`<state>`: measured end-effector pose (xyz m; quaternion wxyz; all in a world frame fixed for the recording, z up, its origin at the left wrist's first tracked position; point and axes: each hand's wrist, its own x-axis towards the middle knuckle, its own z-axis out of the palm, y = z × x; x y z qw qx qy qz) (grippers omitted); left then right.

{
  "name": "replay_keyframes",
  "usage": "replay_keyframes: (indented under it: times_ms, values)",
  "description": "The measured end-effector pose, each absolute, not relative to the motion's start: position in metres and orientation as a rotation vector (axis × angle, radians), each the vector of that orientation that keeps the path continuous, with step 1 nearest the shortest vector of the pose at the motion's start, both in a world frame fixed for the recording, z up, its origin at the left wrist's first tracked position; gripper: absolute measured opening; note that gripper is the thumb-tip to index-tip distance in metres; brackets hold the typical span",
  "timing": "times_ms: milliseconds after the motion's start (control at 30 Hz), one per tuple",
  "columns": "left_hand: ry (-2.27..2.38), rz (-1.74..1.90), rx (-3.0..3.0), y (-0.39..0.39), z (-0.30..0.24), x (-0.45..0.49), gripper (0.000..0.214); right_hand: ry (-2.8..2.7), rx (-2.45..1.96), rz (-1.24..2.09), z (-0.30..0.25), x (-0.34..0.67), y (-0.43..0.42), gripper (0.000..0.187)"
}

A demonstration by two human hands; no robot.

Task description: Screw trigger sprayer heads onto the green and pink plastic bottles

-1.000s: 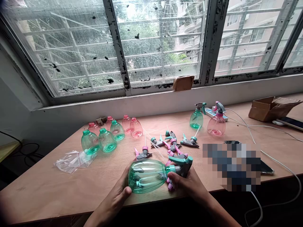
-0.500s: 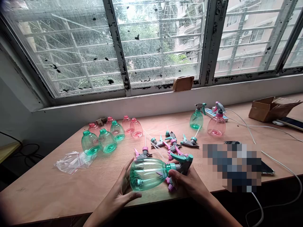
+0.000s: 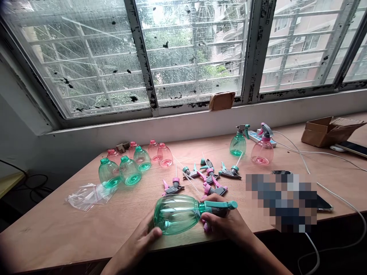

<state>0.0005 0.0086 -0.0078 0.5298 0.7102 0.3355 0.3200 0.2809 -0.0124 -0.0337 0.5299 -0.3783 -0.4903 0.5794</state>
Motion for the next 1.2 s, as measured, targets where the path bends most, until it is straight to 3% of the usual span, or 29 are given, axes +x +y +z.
replay_keyframes:
  times_ms: [167, 533, 733, 900, 1100, 1200]
  values:
    - [0.73, 0.782, 1.544, 0.008, -0.013, 0.005, 0.121, -1.048, -0.882, 1.356, -0.036, 0.281, -0.012, 0.043]
    - [0.776, 0.82, 1.706, 0.009, -0.013, 0.0, 0.077, -1.085, -0.782, 1.382, -0.043, 0.281, -0.008, 0.039]
    - [0.714, 0.834, 1.612, 0.009, -0.012, 0.002, 0.085, -1.069, -0.831, 1.405, -0.042, 0.282, -0.012, 0.045]
    - [0.73, 0.862, 1.622, 0.006, -0.013, 0.003, 0.074, -0.993, -0.821, 1.371, -0.04, 0.277, -0.01, 0.044]
    - [0.734, 0.793, 1.721, 0.005, -0.013, 0.007, 0.11, -1.046, -0.78, 1.363, -0.045, 0.278, -0.003, 0.037]
    - [0.749, 0.797, 1.686, 0.004, -0.013, 0.006, 0.097, -1.018, -0.757, 1.387, -0.045, 0.278, -0.004, 0.036]
